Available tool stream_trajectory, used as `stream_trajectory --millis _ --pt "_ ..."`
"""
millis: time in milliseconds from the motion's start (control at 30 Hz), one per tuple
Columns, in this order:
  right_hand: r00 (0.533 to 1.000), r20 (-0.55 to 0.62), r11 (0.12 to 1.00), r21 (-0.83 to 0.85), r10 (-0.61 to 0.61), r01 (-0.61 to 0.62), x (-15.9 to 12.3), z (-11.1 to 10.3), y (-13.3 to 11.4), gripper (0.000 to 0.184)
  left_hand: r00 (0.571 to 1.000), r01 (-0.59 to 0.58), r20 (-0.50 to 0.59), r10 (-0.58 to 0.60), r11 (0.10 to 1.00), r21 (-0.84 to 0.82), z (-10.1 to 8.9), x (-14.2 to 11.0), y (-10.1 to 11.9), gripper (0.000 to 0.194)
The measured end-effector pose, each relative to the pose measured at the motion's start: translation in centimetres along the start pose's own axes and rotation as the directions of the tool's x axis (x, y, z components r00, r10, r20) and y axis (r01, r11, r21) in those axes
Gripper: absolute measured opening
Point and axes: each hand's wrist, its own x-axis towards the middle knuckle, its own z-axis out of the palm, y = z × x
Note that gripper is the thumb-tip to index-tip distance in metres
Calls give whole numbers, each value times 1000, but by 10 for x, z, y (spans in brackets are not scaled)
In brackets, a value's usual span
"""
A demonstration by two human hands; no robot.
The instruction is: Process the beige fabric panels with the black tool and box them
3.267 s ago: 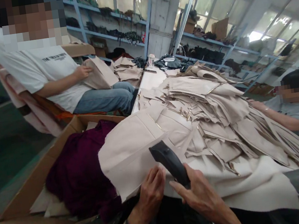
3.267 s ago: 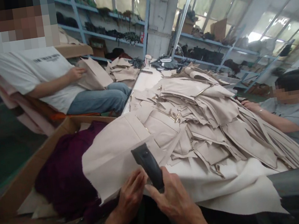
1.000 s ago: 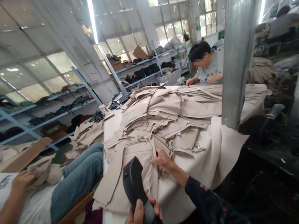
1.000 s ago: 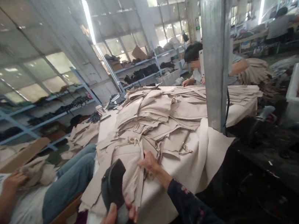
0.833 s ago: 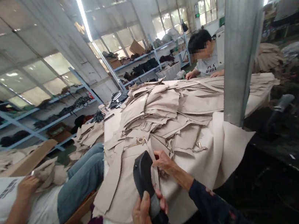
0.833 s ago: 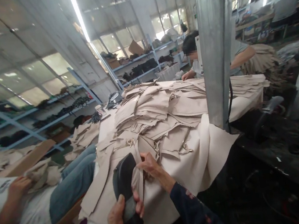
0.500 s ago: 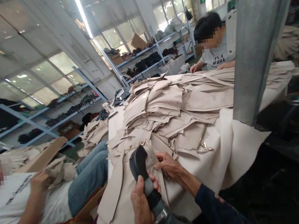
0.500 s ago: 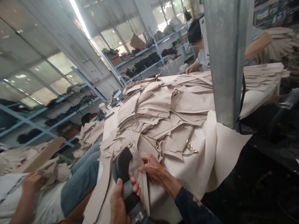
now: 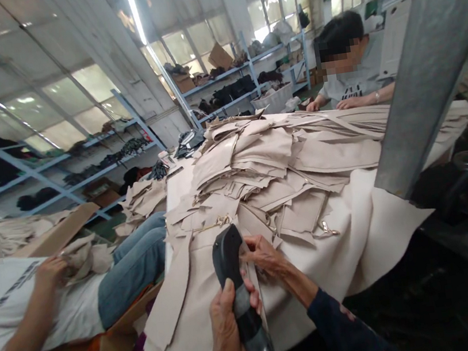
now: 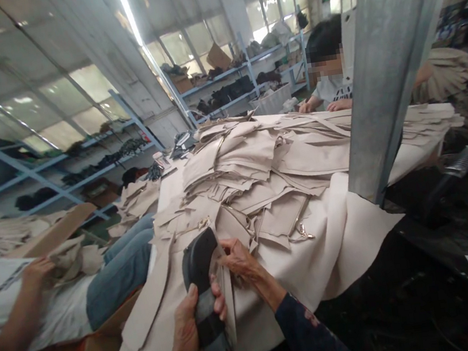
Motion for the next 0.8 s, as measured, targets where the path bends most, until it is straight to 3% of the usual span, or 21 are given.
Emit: stream_trajectory --millis 133,333,567,800 --pt "997 -18 994 -87 -69 68 4 0 2 6 999 51 -2 -51 996 72 0 3 9 41" --pt "988 12 974 -166 -153 153 6 3 -3 15 994 107 -11 -107 988 111 -17 -15 9 39" --pt "990 36 973 -183 -136 140 6 -2 8 19 1000 19 19 -21 994 108 -12 15 28 34" --pt "986 24 956 -242 -164 165 7 -1 6 14 996 89 21 -92 990 107 -8 -4 12 38"
